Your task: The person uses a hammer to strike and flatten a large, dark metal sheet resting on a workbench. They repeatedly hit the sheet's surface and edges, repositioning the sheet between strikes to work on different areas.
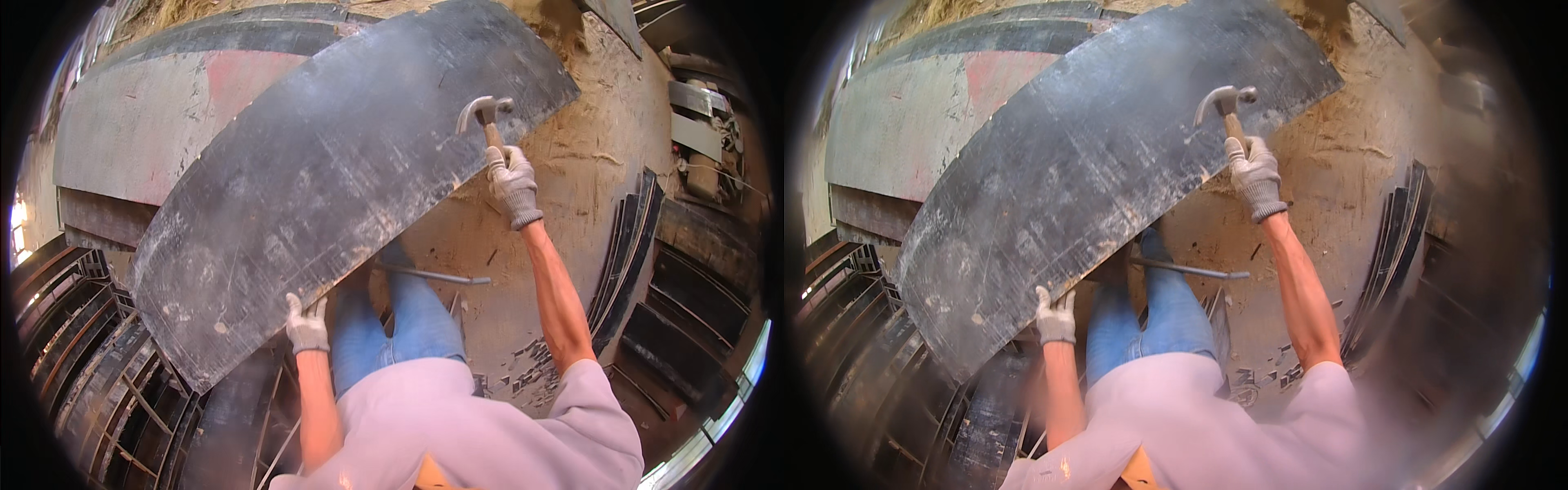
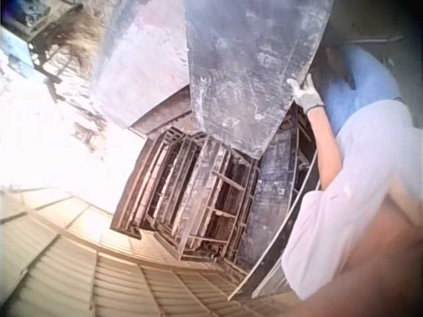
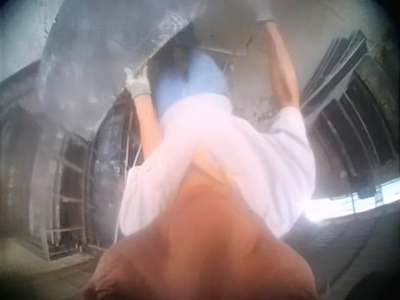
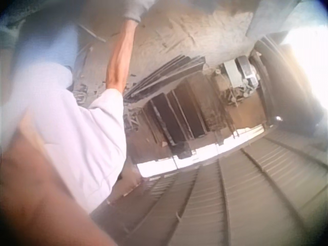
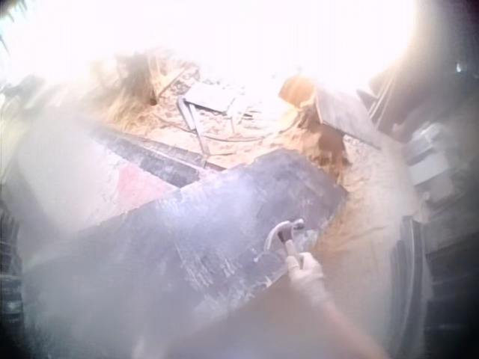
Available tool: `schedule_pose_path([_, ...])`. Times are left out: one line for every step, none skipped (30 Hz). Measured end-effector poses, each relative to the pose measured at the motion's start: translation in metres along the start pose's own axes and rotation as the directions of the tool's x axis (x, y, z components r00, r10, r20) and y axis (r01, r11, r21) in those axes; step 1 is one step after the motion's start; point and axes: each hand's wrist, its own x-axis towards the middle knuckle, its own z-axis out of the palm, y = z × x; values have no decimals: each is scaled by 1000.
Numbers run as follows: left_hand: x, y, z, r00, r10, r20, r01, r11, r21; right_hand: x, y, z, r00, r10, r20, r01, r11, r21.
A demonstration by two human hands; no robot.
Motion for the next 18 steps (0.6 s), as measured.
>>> schedule_pose_path([12, -3, -8, 1000, -15, -26, 16, 1000, 7, 22, -9, 0, 1000, 11, 27, -13, 998, 69])
schedule_pose_path([17, -2, -7, 999, -43, -28, 43, 999, 5, 44, -16, -2, 999, 23, 46, -30, 990, 136])
schedule_pose_path([18, -1, -8, 998, -42, -45, 42, 999, 13, 59, -25, 0, 998, 49, 50, -51, 998, 27])
schedule_pose_path([20, 0, -8, 998, -38, -58, 39, 999, 12, 79, -35, 0, 988, 129, 89, -124, 991, -58])
schedule_pose_path([23, -3, -4, 997, -34, -74, 34, 999, 5, 96, -46, -1, 970, 208, 125, -189, 971, -150])
schedule_pose_path([18, -7, 1, 988, -30, -150, 29, 1000, -7, 101, -57, -3, 967, 149, 207, -146, 989, -32])
schedule_pose_path([23, -12, -2, 990, -40, -135, 36, 999, -33, 99, -69, -8, 956, 84, 281, -113, 990, 89])
schedule_pose_path([29, -12, -11, 991, -51, -124, 46, 998, -46, 100, -70, -10, 939, 21, 343, -100, 972, 214])
schedule_pose_path([32, -10, -19, 992, -67, -107, 62, 997, -48, 112, -60, -8, 962, 5, 275, -66, 975, 214])
schedule_pose_path([29, -9, -7, 995, -31, -91, 29, 999, -23, 133, -45, -4, 980, -17, 197, -26, 977, 212])
schedule_pose_path([31, -11, -8, 993, -41, -114, 39, 999, -25, 142, -53, 3, 990, -53, 132, 25, 978, 205])
schedule_pose_path([32, -10, -11, 989, -52, -137, 49, 998, -29, 151, -62, 4, 1000, 20, 24, -19, 998, -56])
schedule_pose_path([34, -11, -14, 985, -63, -160, 58, 998, -32, 156, -68, 8, 1000, 6, 10, -5, 997, -79])
schedule_pose_path([34, -15, -18, 986, -42, -160, 37, 999, -33, 160, -72, 15, 1000, -4, 0, 4, 994, -105])
schedule_pose_path([36, -15, -19, 987, -40, -153, 35, 999, -31, 168, -72, 18, 1000, -12, -18, 9, 992, -127])
schedule_pose_path([38, -15, -19, 989, -37, -146, 34, 999, -28, 185, -50, 19, 988, -136, -68, 115, 962, -248])
schedule_pose_path([41, -15, -17, 990, -33, -136, 31, 999, -21, 199, -29, 28, 987, -134, -83, 97, 932, -349])
schedule_pose_path([42, -14, -15, 990, -29, -136, 28, 1000, -5, 207, -8, 37, 986, -130, -100, 72, 892, -446])
